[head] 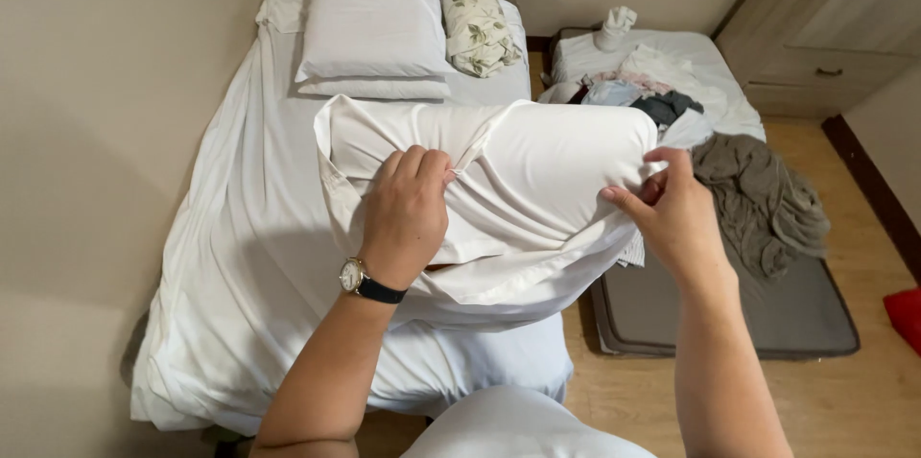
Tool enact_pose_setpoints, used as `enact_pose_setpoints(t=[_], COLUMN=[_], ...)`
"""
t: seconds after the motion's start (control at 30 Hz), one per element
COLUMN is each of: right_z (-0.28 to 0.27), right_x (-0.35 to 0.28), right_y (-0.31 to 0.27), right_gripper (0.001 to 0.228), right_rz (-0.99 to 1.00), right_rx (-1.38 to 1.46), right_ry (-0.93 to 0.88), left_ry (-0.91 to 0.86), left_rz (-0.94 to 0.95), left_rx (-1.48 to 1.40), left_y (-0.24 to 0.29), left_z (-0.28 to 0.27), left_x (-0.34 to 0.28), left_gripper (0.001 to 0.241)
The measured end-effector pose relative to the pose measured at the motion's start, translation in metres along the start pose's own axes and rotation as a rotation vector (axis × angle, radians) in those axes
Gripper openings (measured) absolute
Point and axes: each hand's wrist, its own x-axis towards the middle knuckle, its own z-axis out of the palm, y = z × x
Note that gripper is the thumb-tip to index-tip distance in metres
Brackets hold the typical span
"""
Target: The person inserts an orange foam pillow into a white pillowcase by hand. They align the corners, pull the fabric over the pillow, and smooth the case before zipping it closed.
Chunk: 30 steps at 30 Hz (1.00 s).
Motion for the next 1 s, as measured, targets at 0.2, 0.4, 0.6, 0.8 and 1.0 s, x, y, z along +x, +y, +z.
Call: enact_pose_setpoints(t=[0.2, 0.4, 0.6, 0.8, 1.0], right_z=[0.009, -0.005, 0.013, 0.011, 0.025], right_x=[0.019, 0.028, 0.041, 0.055, 0.071], right_y=[0.029, 0.039, 0.065, 0.073, 0.087], right_gripper=[0.030, 0.015, 0.009, 0.015, 0.015], right_rz=[-0.277, -0.440, -0.490, -0.610, -0.669], right_rx=[-0.072, 0.227, 0.595, 0.993, 0.963], right_ry=[0.029, -0.006, 0.055, 0.026, 0.009], left_ry=[0.021, 0.112, 0.064, 0.115, 0.102], left_rz=[-0.093, -0.216, -0.127, -0.192, -0.213], left_rx=[0.064, 0.179, 0.042, 0.144, 0.266], left_y=[0.024, 0.060, 0.127, 0.161, 0.151], left_z=[-0.011, -0.012, 0.058, 0.069, 0.086], left_x=[0.006, 0.013, 0.022, 0.037, 0.042], left_gripper=[0.017, 0.015, 0.026, 0.042, 0.016])
